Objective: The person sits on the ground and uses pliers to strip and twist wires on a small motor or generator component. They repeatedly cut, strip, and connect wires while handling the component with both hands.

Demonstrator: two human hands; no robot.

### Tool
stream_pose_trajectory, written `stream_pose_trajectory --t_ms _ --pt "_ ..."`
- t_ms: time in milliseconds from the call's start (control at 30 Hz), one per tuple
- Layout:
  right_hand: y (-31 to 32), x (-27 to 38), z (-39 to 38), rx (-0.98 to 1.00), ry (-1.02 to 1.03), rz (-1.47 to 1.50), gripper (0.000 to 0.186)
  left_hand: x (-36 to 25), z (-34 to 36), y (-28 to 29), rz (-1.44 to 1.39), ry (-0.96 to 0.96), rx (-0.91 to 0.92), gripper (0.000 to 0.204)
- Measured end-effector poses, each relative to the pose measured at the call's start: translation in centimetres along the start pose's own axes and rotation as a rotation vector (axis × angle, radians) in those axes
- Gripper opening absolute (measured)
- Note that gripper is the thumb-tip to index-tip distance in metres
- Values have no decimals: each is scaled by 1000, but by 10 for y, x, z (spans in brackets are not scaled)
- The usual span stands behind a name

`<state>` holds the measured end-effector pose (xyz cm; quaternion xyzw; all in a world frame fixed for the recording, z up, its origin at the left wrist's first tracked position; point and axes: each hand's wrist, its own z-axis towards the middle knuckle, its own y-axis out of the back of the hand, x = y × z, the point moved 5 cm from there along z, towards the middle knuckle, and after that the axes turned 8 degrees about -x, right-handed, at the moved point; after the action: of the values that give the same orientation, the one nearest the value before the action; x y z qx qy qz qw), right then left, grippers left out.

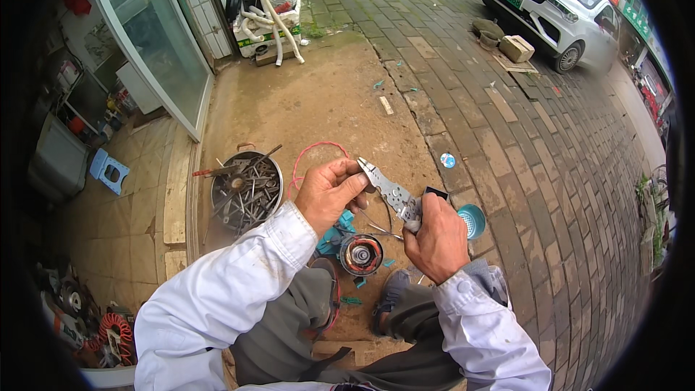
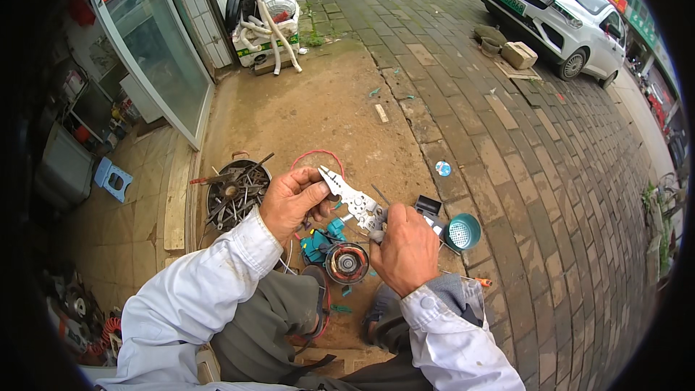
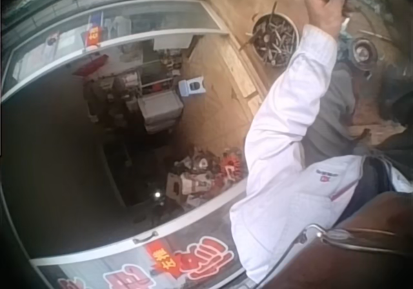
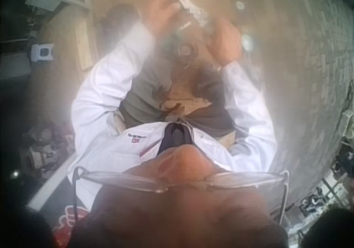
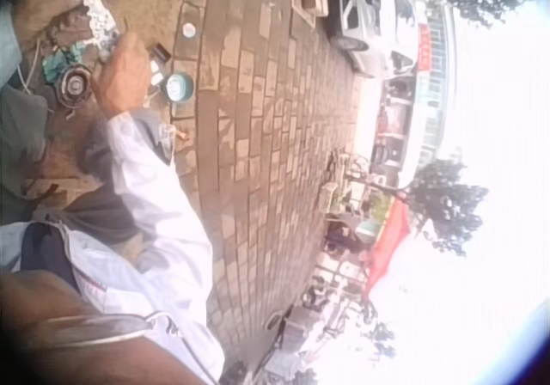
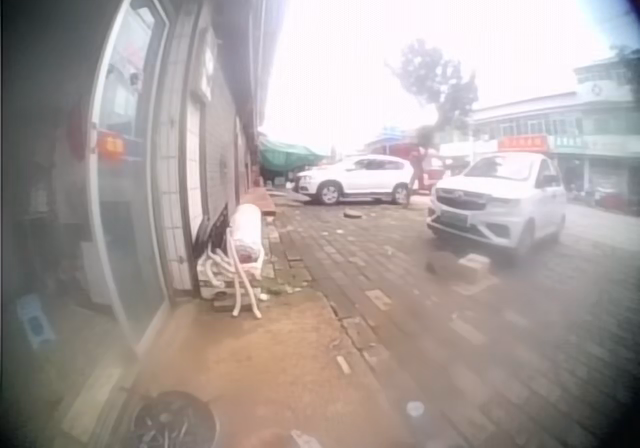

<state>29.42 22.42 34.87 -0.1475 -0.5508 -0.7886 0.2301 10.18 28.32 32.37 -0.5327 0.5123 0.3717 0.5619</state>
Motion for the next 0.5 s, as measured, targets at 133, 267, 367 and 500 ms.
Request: stream_pose_trajectory --t_ms 133,267,367,500 --pt "2 -1 -1 -16 22 -11 31 1 0 -1 10 6 1 22" --pt "-1 0 -2 -15 22 -24 31 2 -2 1 15 8 -13 21" --pt "-5 5 -1 -22 42 -31 31 2 -4 7 -2 6 -39 18" --pt "-9 9 2 -12 44 -41 31 -5 -5 11 3 -4 -54 16"
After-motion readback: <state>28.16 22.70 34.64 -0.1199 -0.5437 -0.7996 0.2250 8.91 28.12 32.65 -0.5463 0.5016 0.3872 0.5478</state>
